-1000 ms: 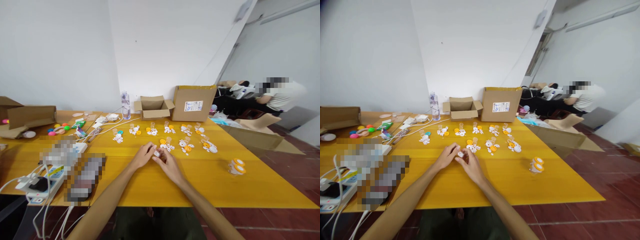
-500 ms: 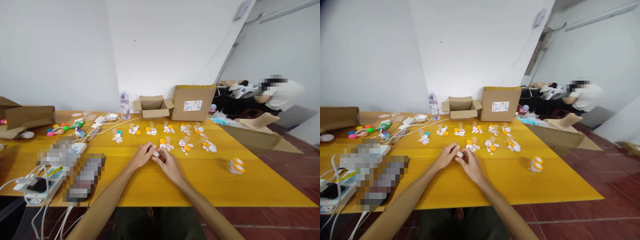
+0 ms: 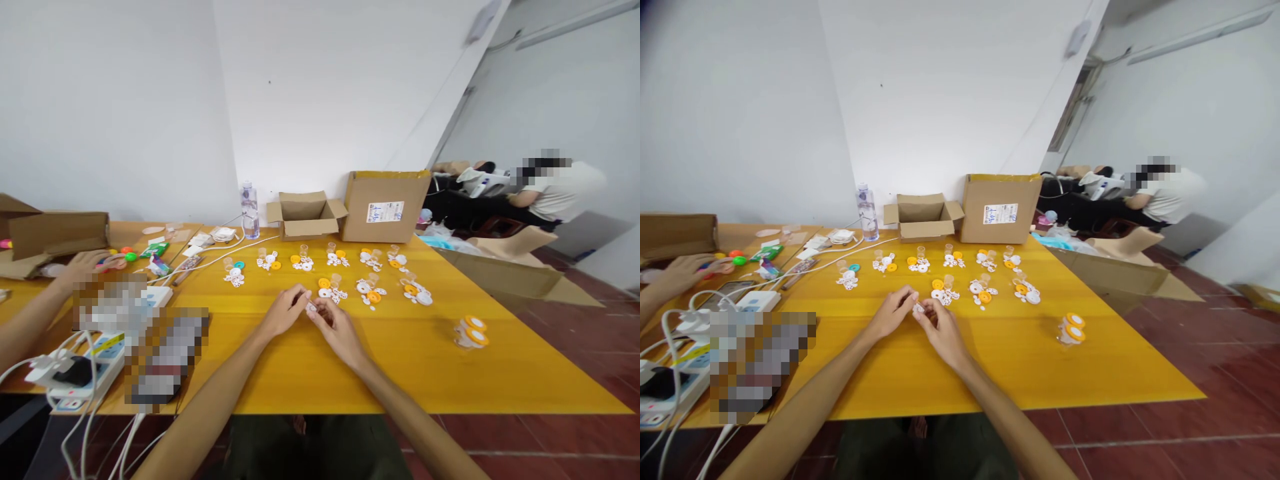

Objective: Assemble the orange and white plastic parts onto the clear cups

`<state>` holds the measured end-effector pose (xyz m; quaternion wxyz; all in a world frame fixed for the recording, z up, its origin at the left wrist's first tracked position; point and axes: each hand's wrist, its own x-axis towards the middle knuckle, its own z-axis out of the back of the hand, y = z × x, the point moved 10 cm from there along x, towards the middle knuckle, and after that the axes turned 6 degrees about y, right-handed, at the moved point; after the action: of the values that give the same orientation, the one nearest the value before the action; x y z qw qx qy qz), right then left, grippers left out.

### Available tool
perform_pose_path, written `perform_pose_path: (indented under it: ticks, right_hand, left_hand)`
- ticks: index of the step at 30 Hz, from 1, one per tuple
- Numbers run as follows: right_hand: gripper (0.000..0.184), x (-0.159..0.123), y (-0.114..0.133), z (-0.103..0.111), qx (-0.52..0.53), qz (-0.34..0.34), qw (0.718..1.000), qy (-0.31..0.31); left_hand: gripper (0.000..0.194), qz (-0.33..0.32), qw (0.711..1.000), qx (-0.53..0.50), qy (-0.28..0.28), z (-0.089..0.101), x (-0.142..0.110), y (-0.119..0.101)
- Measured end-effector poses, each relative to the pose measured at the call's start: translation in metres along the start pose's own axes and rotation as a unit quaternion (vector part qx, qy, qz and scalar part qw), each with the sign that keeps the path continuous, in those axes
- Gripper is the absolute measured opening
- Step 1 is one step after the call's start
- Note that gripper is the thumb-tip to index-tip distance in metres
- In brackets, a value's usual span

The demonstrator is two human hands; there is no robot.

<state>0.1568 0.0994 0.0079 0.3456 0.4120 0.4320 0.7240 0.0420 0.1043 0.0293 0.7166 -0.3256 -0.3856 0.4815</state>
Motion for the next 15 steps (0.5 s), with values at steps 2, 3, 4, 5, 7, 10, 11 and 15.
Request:
perform_pose_path:
  ticks: [2,3,4,5,7,10,11,15]
  right_hand:
    - [0.032,-0.0002,0.0002,0.0004,0.006,-0.006,1.0,-0.003]
    - [0.031,-0.0001,0.0002,0.0006,0.008,-0.008,1.0,-0.003]
    - [0.03,-0.0001,0.0001,0.0007,0.008,-0.01,1.0,-0.003]
    - [0.03,0.0,-0.0001,0.0007,0.008,-0.012,1.0,-0.002]
    - [0.03,0.0001,-0.0012,0.0008,0.006,-0.016,1.0,-0.001]
    - [0.032,-0.0003,-0.003,0.0004,0.003,-0.021,1.0,0.0]
    - [0.032,-0.0004,-0.003,-0.0001,0.003,-0.021,1.0,0.002]
    - [0.032,-0.0004,0.0007,-0.0022,0.005,-0.003,1.0,0.014]
  left_hand:
    - [0.038,0.0,1.0,0.001,0.0,-0.0003,0.0004,0.0012]
    - [0.038,-0.001,1.0,0.001,0.001,-0.0004,0.0006,0.0012]
    - [0.038,-0.004,1.0,0.0,0.001,-0.0005,0.0008,0.0007]
    - [0.038,-0.006,1.0,0.0,0.001,-0.0004,0.0008,0.0001]
    - [0.037,-0.009,1.0,-0.002,0.0,0.0001,0.0008,-0.0011]
    - [0.037,-0.011,1.0,-0.007,-0.002,0.0008,0.0007,-0.0023]
    - [0.037,-0.011,1.0,-0.008,-0.002,0.0008,0.0007,-0.0025]
    - [0.039,-0.004,1.0,-0.006,0.001,0.0004,0.0007,-0.0009]
